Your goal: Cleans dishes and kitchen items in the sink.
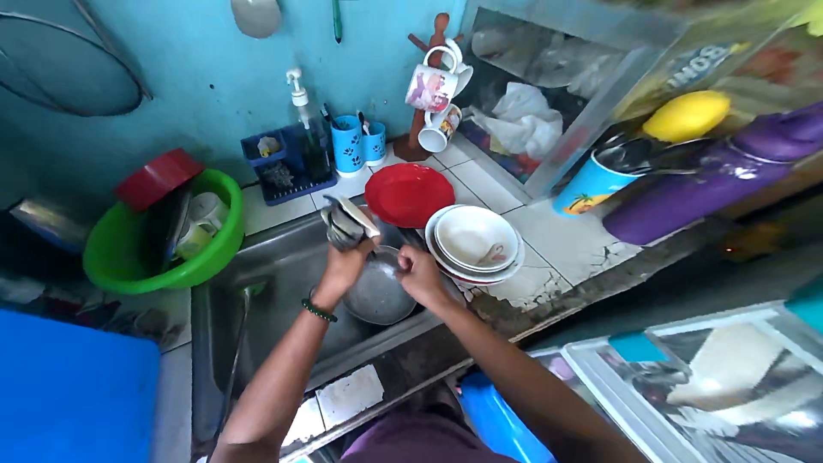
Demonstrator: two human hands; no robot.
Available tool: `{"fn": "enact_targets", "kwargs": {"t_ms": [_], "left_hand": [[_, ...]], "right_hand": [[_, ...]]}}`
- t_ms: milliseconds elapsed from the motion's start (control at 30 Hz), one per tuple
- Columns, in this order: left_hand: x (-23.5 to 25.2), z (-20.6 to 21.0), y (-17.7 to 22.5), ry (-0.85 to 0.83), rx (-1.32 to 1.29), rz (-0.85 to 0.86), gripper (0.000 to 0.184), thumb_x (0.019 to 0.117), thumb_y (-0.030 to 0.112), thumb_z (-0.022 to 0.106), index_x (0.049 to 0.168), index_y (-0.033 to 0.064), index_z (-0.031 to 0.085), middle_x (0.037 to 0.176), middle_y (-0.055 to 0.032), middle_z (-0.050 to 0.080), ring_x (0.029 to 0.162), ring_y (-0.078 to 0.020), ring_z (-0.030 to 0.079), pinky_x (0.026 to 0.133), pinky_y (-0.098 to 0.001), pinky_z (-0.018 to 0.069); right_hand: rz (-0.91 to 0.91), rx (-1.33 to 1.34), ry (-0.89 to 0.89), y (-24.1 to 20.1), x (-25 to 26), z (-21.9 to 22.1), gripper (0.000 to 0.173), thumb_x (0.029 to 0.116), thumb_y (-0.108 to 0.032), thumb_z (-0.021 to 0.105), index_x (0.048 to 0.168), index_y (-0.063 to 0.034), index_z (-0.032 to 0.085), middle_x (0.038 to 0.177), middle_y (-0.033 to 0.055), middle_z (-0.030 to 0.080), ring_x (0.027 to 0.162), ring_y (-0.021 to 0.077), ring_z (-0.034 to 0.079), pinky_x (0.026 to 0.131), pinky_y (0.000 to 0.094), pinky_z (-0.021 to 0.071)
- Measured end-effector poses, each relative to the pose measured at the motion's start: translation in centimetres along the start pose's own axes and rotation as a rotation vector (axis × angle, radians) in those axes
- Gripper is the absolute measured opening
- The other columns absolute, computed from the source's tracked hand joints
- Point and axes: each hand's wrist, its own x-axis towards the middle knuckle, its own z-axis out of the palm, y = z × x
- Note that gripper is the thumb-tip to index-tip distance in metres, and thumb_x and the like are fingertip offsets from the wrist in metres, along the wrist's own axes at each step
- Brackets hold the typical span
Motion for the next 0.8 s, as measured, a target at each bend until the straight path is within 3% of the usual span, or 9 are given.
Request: {"fn": "enact_targets", "kwargs": {"t_ms": [67, 167, 267, 367, 467, 533, 600, 667, 800], "left_hand": [[-0.3, 0.5, -1.7, -0.013, -0.002, -0.120, 0.030, 0.0934, -0.004, 0.067, 0.122, -0.0051, 0.058, 0.097, -0.0066, 0.065, 0.082, -0.0073, 0.063, 0.076, -0.0262, 0.0559], [-1.0, 0.9, -4.0, -0.023, -0.031, -0.230, 0.034, 0.0930, -0.005, 0.066, 0.125, -0.0095, 0.055, 0.103, -0.0110, 0.066, 0.088, -0.0086, 0.064, 0.082, -0.0264, 0.0559], [-1.1, 0.7, -3.9, 0.026, -0.094, -0.223, 0.028, 0.0923, -0.006, 0.066, 0.119, -0.0091, 0.057, 0.099, -0.0090, 0.065, 0.088, -0.0075, 0.063, 0.082, -0.0254, 0.0548], [-0.8, 0.4, -1.6, 0.064, -0.104, -0.165, 0.022, 0.0932, -0.007, 0.064, 0.114, -0.0067, 0.059, 0.093, -0.0053, 0.065, 0.083, -0.0060, 0.063, 0.079, -0.0244, 0.0551], [-0.3, 0.0, -0.5, 0.124, -0.103, -0.052, 0.033, 0.0936, -0.006, 0.064, 0.126, -0.0057, 0.057, 0.100, -0.0060, 0.067, 0.089, -0.0073, 0.065, 0.083, -0.0262, 0.0558], [0.0, 0.0, -1.7, 0.142, -0.099, -0.041, 0.029, 0.0947, -0.005, 0.063, 0.124, -0.0041, 0.058, 0.101, -0.0069, 0.067, 0.090, -0.0095, 0.065, 0.084, -0.0285, 0.0562], [-0.1, 0.6, -3.1, 0.141, -0.057, -0.131, 0.021, 0.0950, -0.005, 0.063, 0.116, -0.0061, 0.060, 0.094, -0.0073, 0.067, 0.080, -0.0085, 0.064, 0.076, -0.0263, 0.0564], [-0.5, 1.1, -3.5, 0.130, -0.021, -0.191, 0.020, 0.0947, -0.004, 0.065, 0.114, -0.0072, 0.060, 0.092, -0.0073, 0.066, 0.077, -0.0080, 0.063, 0.074, -0.0258, 0.0557], [-0.3, 1.0, 0.9, 0.151, 0.015, 0.019, 0.025, 0.0966, 0.001, 0.064, 0.121, -0.0007, 0.060, 0.101, -0.0043, 0.067, 0.091, -0.0078, 0.065, 0.084, -0.0284, 0.0559]], "right_hand": [[-0.020, -0.106, -0.108, 0.5, -0.3, 0.9, 0.015, 0.0850, 0.013, 0.056, 0.097, 0.0118, 0.065, 0.101, 0.0245, 0.065, 0.099, 0.0332, 0.063, 0.089, 0.0473, 0.0500], [-0.030, -0.145, -0.316, 1.7, 0.1, 1.4, 0.056, 0.0786, 0.016, 0.065, 0.134, 0.0063, 0.062, 0.151, 0.0296, 0.047, 0.143, 0.0410, 0.043, 0.119, 0.0529, 0.0350], [-0.017, -0.137, -0.298, 0.3, 0.4, 0.9, 0.073, 0.0825, 0.004, 0.077, 0.149, 0.0039, 0.046, 0.153, 0.0283, 0.044, 0.145, 0.0394, 0.042, 0.121, 0.0499, 0.0330], [-0.078, -0.090, -0.191, -2.1, 0.9, -0.4, 0.052, 0.0855, 0.003, 0.073, 0.135, 0.0079, 0.057, 0.138, 0.0283, 0.056, 0.132, 0.0371, 0.053, 0.114, 0.0463, 0.0417], [-0.204, -0.056, -0.015, -2.5, 1.4, -0.9, 0.011, 0.0831, 0.013, 0.061, 0.094, 0.0148, 0.063, 0.099, 0.0251, 0.063, 0.095, 0.0313, 0.062, 0.088, 0.0425, 0.0506], [-0.244, -0.097, -0.047, -1.3, 1.7, -0.7, 0.010, 0.0825, 0.016, 0.054, 0.084, 0.0143, 0.064, 0.093, 0.0244, 0.064, 0.092, 0.0320, 0.063, 0.086, 0.0434, 0.0509], [-0.209, -0.184, -0.290, 0.6, 1.5, 0.0, 0.027, 0.0828, 0.017, 0.057, 0.106, 0.0120, 0.070, 0.124, 0.0305, 0.063, 0.120, 0.0420, 0.059, 0.105, 0.0524, 0.0458], [-0.173, -0.238, -0.466, 3.0, 0.6, 1.2, 0.062, 0.0778, 0.018, 0.062, 0.137, 0.0010, 0.063, 0.158, 0.0290, 0.038, 0.146, 0.0465, 0.037, 0.118, 0.0588, 0.0328], [-0.187, -0.266, -0.468, 5.3, -0.9, 1.4, 0.052, 0.0908, 0.006, 0.061, 0.142, 0.0009, 0.058, 0.154, 0.0268, 0.045, 0.145, 0.0416, 0.041, 0.120, 0.0506, 0.0327]]}}
